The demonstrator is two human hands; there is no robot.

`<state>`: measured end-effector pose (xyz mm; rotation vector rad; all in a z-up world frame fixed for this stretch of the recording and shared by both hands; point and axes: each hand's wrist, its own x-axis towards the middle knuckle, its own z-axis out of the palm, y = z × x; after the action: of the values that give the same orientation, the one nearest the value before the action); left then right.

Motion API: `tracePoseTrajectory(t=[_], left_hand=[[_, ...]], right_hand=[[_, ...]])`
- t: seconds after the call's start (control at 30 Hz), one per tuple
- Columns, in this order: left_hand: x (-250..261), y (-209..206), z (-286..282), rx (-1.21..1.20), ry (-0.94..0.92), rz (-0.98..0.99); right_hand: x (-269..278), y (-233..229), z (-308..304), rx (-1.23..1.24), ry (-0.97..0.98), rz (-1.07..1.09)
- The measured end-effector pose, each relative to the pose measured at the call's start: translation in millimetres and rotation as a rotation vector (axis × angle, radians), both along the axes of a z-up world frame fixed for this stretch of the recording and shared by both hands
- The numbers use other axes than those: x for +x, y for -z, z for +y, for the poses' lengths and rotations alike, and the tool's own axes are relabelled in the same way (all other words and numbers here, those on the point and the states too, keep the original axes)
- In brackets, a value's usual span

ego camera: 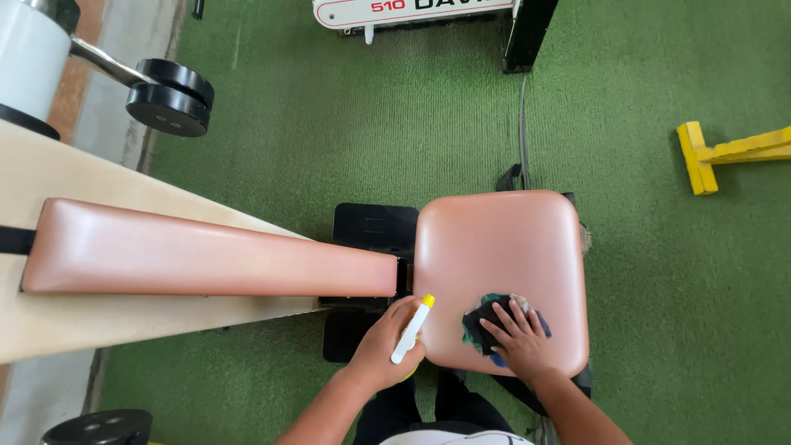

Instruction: Cleaning and wiping down various pieces of gym equipment using a spray bottle and a cloth.

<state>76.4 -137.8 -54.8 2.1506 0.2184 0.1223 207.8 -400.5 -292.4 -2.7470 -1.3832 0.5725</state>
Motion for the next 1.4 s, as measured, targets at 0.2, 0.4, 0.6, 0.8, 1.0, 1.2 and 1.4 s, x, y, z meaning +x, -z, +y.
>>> tracePoseTrajectory(t=[0.2, 0.4, 0.6, 0.8, 1.0, 1.2, 1.4], left_hand=[[15, -29, -21, -0.098, -0.012, 0.205], [6, -33, -26, 0.036, 0.097, 0.076], [-7, -48, -28, 0.039, 0.143, 0.129], [-27, -40, -36, 0.124, 0.316, -0.003], [-74, -54, -39, 0.047, 0.384, 0.016], [-104, -39, -49, 0.021, 0.457, -0.128], [-103, -70, -80, -0.04, 0.568, 0.0]], right_hand=[[49, -13, -30, 0.143, 0.377, -0.096], [82, -15, -51, 0.628, 1.257, 0.474], [55, -54, -64, 1.124, 1.364, 1.067], [19, -117, -67, 1.268, 1.328, 1.318], [-47, -205, -63, 1.296, 1.328, 1.213], [-129, -219, -62, 1.202, 1.28, 1.065], [-173, -238, -89, 1.252, 1.384, 1.018]])
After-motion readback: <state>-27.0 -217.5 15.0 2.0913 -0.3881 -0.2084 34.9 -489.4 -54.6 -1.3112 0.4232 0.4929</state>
